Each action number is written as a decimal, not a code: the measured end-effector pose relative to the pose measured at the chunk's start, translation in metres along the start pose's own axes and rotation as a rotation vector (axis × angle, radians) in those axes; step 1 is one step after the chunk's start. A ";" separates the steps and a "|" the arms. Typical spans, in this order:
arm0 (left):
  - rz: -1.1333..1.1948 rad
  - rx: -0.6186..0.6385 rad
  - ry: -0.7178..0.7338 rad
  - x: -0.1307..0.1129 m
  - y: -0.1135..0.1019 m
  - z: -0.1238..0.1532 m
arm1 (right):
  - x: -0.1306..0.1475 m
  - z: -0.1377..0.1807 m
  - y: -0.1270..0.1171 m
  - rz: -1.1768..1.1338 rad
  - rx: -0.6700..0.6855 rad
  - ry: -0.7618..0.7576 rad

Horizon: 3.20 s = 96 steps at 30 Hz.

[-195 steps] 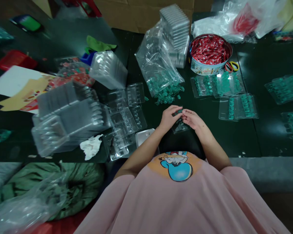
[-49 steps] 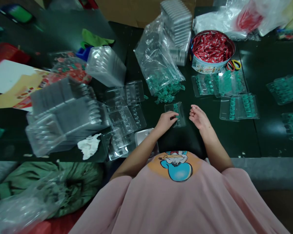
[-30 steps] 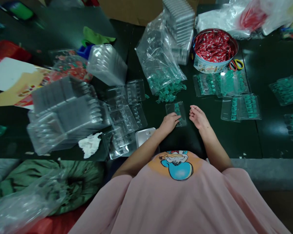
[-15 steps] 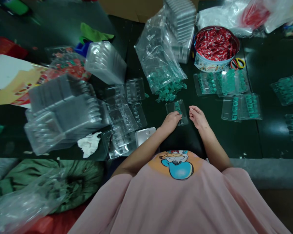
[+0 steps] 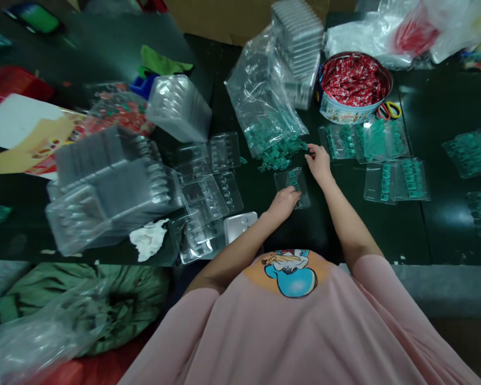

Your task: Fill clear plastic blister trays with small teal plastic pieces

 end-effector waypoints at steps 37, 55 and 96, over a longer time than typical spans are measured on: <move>1.293 -0.267 -0.158 0.021 -0.043 0.014 | 0.045 0.104 0.022 -0.941 0.249 0.143; 1.329 -0.004 -0.075 0.010 -0.042 0.016 | 0.048 0.113 0.031 -0.961 0.334 0.112; 0.566 -0.149 0.015 -0.014 -0.018 0.021 | 0.011 0.129 -0.012 -1.080 0.194 0.351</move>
Point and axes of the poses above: each hand's wrist, its own z-axis away from the middle knuckle, its own y-axis out of the palm, x = y × z, the point moved 5 cm from there along -z, towards the middle knuckle, and after that the axes turned 12 degrees about x, right-handed, at the moved point
